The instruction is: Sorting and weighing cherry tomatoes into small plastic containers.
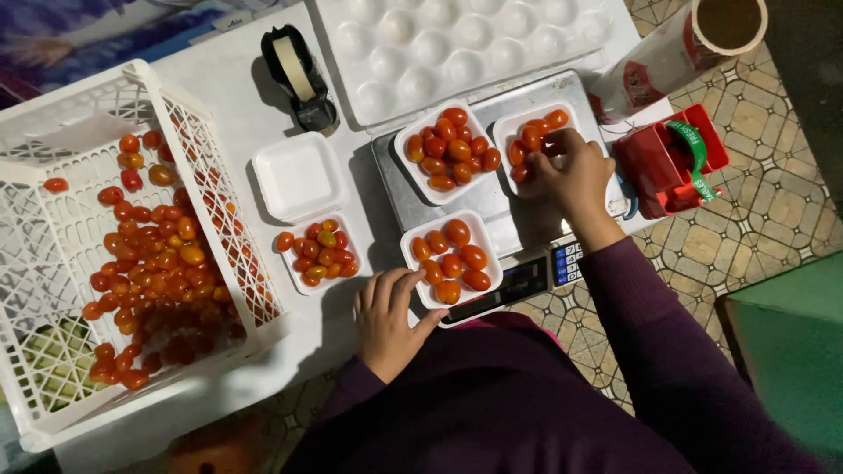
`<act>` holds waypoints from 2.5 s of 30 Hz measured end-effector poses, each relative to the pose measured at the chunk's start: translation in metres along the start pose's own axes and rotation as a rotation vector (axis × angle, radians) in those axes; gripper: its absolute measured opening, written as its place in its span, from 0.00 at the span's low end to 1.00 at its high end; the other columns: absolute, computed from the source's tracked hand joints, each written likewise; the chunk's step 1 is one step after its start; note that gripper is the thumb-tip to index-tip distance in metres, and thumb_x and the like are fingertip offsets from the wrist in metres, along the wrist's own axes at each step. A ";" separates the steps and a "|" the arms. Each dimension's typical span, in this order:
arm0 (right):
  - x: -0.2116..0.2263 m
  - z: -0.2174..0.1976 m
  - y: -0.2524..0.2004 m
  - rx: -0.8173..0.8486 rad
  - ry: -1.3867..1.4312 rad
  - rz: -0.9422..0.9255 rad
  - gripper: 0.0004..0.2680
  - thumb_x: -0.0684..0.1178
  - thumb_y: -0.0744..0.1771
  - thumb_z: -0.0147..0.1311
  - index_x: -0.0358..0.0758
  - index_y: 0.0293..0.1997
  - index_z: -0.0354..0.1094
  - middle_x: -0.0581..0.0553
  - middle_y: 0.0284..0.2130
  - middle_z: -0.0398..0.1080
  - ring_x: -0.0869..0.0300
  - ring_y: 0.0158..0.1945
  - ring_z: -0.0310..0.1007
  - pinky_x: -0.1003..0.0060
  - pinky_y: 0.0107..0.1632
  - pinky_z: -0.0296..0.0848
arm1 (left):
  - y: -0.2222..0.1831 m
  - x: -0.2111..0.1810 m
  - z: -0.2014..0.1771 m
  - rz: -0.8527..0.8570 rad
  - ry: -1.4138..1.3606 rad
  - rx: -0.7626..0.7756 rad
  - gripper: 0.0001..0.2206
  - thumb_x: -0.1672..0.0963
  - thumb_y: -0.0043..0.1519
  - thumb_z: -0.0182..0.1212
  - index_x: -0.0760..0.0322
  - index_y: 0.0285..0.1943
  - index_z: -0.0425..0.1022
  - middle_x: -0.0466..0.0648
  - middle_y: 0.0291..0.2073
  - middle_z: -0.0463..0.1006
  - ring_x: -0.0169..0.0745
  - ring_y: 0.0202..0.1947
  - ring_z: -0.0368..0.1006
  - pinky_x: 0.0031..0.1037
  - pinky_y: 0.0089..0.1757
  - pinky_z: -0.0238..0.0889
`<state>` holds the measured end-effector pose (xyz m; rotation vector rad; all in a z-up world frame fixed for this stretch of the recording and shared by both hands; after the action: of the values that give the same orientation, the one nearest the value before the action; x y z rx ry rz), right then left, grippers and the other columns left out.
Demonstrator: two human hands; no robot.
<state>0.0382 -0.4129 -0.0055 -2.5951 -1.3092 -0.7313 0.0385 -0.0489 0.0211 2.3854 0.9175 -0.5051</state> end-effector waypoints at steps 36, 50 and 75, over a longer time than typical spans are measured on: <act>0.038 -0.008 0.003 0.189 -0.307 -0.264 0.23 0.44 0.61 0.65 0.40 0.64 0.70 0.32 0.48 0.72 0.41 0.49 0.71 0.44 0.47 0.71 | -0.017 0.009 -0.005 -0.090 -0.021 0.074 0.27 0.46 0.56 0.73 0.54 0.61 0.71 0.44 0.51 0.70 0.47 0.54 0.67 0.37 0.46 0.55; 0.014 0.014 0.040 0.121 -0.292 -0.106 0.13 0.52 0.63 0.64 0.51 0.52 0.77 0.41 0.42 0.73 0.43 0.48 0.72 0.42 0.47 0.70 | -0.009 0.004 -0.004 -0.054 -0.035 0.079 0.25 0.47 0.57 0.72 0.54 0.60 0.72 0.45 0.50 0.70 0.49 0.53 0.68 0.38 0.45 0.56; 0.094 -0.057 -0.091 0.613 1.486 0.223 0.15 0.47 0.66 0.57 0.23 0.54 0.70 0.34 0.35 0.73 0.55 0.31 0.70 0.61 0.39 0.70 | 0.004 0.001 -0.003 -0.025 -0.074 0.039 0.20 0.48 0.61 0.67 0.53 0.59 0.73 0.43 0.50 0.70 0.47 0.52 0.68 0.36 0.46 0.57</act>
<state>-0.0068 -0.3092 0.0817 -1.0593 -0.5394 -1.4248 0.0424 -0.0492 0.0237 2.3756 0.9130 -0.6219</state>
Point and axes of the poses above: each hand's wrist, its own y-axis towards the middle knuckle, its own z-axis out of the palm, x = y × z, the point moved 8 cm from there along y, towards the middle knuckle
